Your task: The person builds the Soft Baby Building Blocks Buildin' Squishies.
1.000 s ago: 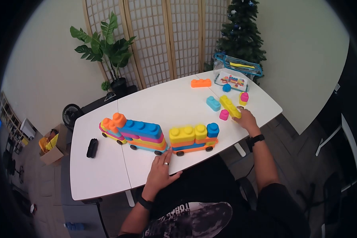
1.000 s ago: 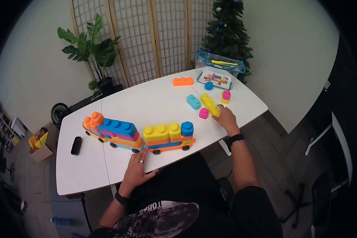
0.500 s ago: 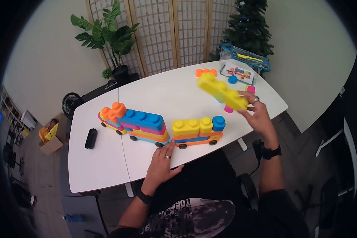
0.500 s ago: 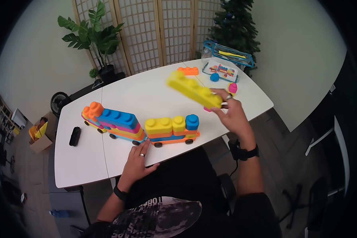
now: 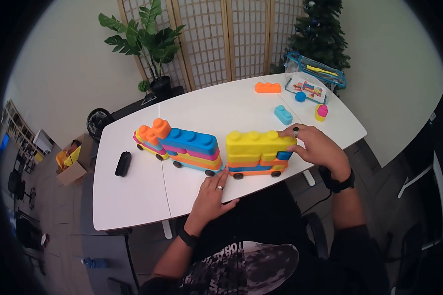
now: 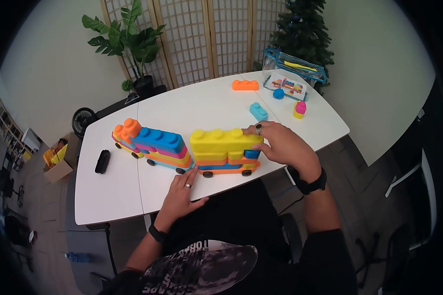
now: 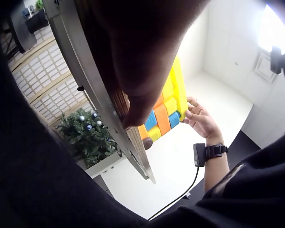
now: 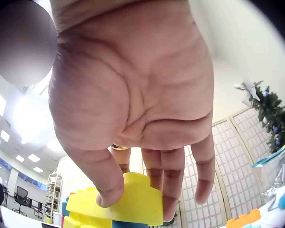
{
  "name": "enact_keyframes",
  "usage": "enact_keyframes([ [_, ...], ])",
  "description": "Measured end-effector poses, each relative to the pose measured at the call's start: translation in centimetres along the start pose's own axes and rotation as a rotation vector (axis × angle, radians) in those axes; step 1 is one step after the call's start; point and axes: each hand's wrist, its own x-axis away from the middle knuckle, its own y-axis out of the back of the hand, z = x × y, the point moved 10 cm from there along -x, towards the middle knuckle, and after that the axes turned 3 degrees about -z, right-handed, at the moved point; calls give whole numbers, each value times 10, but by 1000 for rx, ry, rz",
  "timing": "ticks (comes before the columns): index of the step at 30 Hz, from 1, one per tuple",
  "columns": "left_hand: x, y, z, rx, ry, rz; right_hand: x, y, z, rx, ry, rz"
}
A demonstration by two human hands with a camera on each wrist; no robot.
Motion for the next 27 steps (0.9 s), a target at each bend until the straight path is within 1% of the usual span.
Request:
enact_keyframes([
  [4,0,-1,1,-1,13,19,5,0,16,106,12,-46],
  [7,0,-3,2,-2,20,25,4,-7,19,244,-39,-21],
  [10,0,-2,0,-20,-5,15,2,-10,19,309,-88,36],
  [13,-1,-1,-1,-26,-23,9,6,7,38,301,-27,-77],
  [15,-1,-1,-2,-24,-22,10,2,6,44,268,-4,-133],
  [19,0,1,-4,-33,-27,3,-13,-19,76,229,115,-285],
  [20,0,2,-4,-34,-32,-2,-15,-32,80,295,151,-323],
  [23,-1,-3,0,-14,7,30,-18,-59,83,499,69,-256],
  [27,-1,-3,3,3,18,40,-12,-64,89,535,58,-376],
])
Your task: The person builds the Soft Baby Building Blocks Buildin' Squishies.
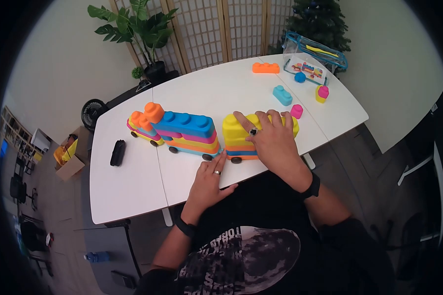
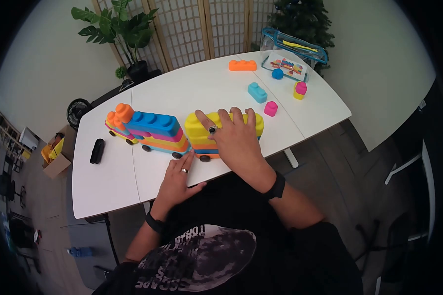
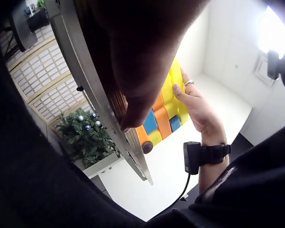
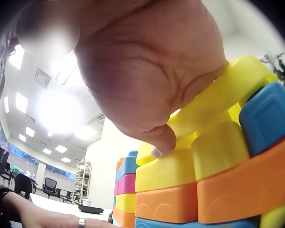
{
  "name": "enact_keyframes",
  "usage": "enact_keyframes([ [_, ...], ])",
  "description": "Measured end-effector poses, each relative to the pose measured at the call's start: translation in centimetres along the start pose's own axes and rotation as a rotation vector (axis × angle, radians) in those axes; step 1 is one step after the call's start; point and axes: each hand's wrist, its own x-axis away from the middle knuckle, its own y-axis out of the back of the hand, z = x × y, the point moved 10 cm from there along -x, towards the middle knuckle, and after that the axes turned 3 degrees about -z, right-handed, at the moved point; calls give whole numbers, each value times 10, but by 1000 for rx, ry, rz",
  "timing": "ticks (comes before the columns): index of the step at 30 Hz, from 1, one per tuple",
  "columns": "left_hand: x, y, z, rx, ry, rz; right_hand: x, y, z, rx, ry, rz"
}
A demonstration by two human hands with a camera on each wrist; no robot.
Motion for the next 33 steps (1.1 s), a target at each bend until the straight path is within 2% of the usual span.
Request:
enact_keyframes([
  [6,-1,2,-4,-32,-24,-29,8,-4,3,13,31,-36],
  [13,0,-2,0,11,9,-10,9,-7,5,7,-22,-19],
  [25,3,-5,-6,-42,-41,-8,11,-12,9,-53,-151,-84],
  [31,3,-6,-6,-15,-34,-3,8,-17,9,17,-155,-49],
  [33,5,-6,-7,-33,-64,-12,10,-11,10,-61,-141,-39],
])
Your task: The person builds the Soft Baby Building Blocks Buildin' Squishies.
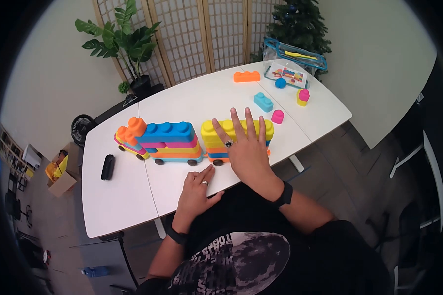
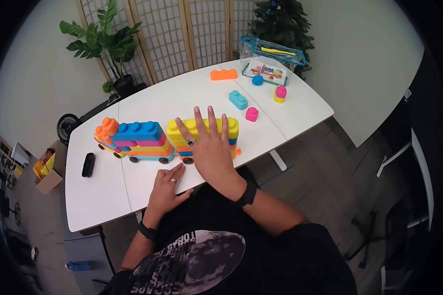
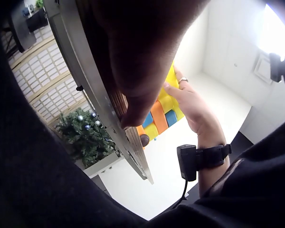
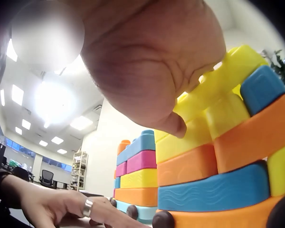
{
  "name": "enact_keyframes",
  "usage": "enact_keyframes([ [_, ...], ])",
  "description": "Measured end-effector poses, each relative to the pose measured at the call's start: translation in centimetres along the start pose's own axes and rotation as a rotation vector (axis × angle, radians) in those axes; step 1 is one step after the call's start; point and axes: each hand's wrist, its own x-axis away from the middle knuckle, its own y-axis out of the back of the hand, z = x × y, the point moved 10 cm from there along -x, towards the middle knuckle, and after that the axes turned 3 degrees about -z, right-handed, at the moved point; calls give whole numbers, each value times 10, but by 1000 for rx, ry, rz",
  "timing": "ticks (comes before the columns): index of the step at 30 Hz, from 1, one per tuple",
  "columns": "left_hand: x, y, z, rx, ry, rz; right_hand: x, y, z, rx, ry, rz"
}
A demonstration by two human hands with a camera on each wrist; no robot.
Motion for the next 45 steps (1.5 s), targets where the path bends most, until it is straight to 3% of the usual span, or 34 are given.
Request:
enact_keyframes([
  [3,-2,0,3,10,0,-9,-9,42,-12,-124,-8,-55],
  [5,0,-1,5,30,15,-17,-34,59,-60,-194,-49,-93],
  [7,0,3,4,28,14,-28,-76,42,-148,-495,-173,-70],
  [9,0,4,5,72,45,-12,-116,-13,-212,-558,-224,117],
  [11,2,1,4,73,36,-6,-135,-115,-272,-312,-82,284],
  [13,0,2,7,52,33,-20,-127,-162,-271,-187,-27,460],
  [19,1,3,10,85,70,-15,-113,-241,-278,-176,-229,911],
  [20,2,3,10,90,68,-20,-122,-239,-272,-115,-83,840],
  [21,2,3,10,86,69,-16,-129,-235,-273,-171,-66,782],
  [25,2,2,10,80,69,7,-161,-104,-203,-560,-31,562],
  [27,3,1,11,80,70,14,-145,-22,-139,-721,-17,606],
  [29,2,1,11,72,60,11,-124,19,-87,-628,246,698],
  [30,3,-1,12,74,75,24,-112,31,-69,-593,281,685],
  [33,3,0,12,69,62,3,-91,40,-39,-428,292,718],
  [35,4,0,11,67,62,6,-88,32,-39,-351,336,625],
  [38,4,-1,11,56,60,10,-84,19,-40,-347,326,645],
  [45,4,-1,7,62,58,6,-61,13,-25,-138,195,601],
])
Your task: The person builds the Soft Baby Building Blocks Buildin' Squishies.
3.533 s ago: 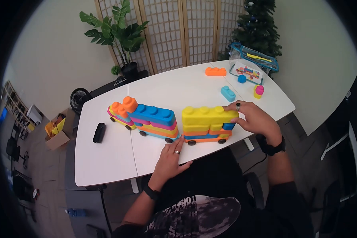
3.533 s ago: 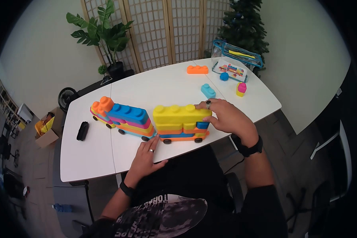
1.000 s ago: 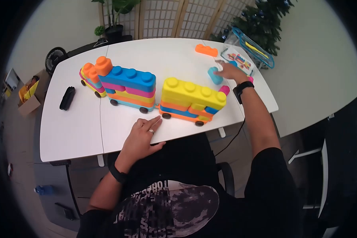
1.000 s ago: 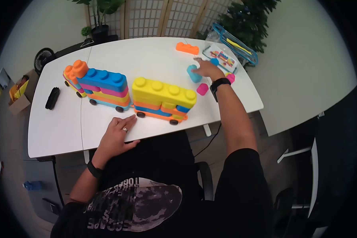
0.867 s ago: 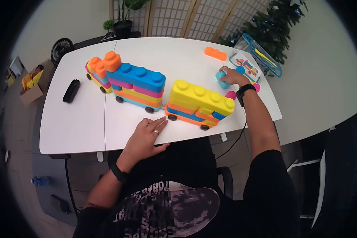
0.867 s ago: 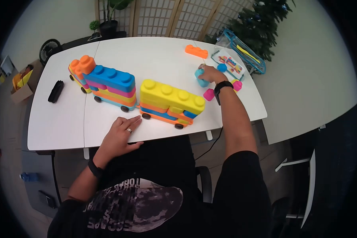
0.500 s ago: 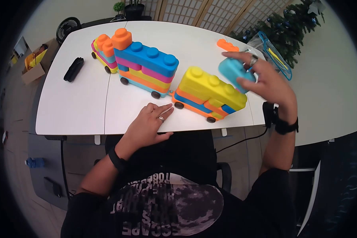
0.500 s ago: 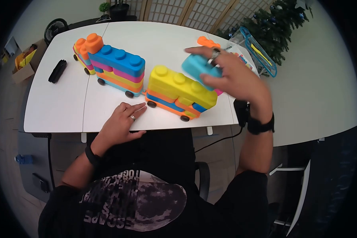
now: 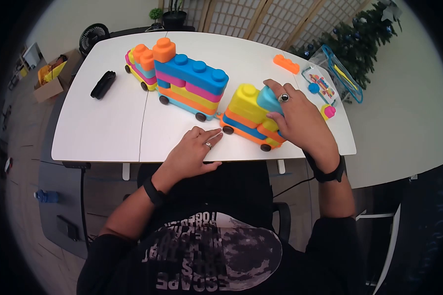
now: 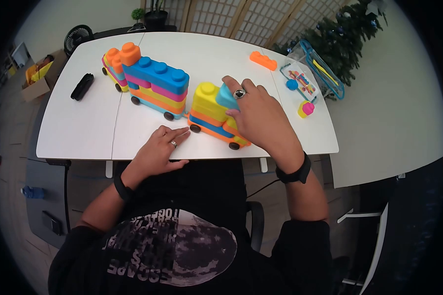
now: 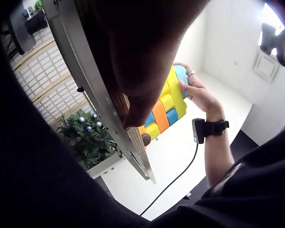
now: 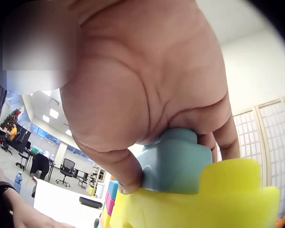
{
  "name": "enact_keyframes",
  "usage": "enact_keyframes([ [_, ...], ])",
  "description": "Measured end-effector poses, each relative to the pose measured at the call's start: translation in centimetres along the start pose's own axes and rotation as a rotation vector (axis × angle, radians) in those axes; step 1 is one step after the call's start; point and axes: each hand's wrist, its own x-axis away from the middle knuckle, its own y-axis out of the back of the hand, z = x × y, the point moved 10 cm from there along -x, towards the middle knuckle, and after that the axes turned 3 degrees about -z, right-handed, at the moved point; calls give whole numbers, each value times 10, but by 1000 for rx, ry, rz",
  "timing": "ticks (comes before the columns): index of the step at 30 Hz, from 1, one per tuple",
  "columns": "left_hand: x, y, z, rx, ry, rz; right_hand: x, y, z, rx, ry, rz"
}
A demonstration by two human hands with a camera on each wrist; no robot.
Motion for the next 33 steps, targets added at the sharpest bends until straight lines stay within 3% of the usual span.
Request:
enact_keyframes([
  [2,2,-1,0,-5,-7,-3,3,2,0,7,-9,-42],
  [5,-1,-1,-2,-2,-26,-14,9,20,7,-126,251,-195],
  [8,-2,0,0,0,-18,-4,5,40,-77,-799,8,-430],
  [10,1,-2,-1,-2,-13,0,7,32,-148,-734,-106,-564],
  [12,0,0,-2,-17,-31,-10,3,-39,-245,-447,-351,-425],
  [14,0,0,-3,-16,-32,-7,3,-101,-267,-180,-192,-383],
  [15,-1,0,-3,-16,-29,-7,4,-126,-273,-235,-253,-296],
  [16,-1,0,-2,-13,-28,-6,4,-144,-272,-290,-311,-204],
  [19,-1,1,-2,-13,-25,-9,6,-147,-268,-188,-303,-232],
  [22,0,1,-5,-22,-35,-11,9,-142,-281,-304,-361,-253],
  [25,-2,1,-2,-15,-29,-16,33,-65,-246,-561,-415,-445],
  [27,0,1,-3,-16,-35,-21,47,-22,-216,-854,-286,-542],
  [30,-2,2,-1,64,32,11,67,31,-134,-835,-77,-556],
  [33,-5,6,-7,31,1,10,75,35,-97,-647,-52,-541],
])
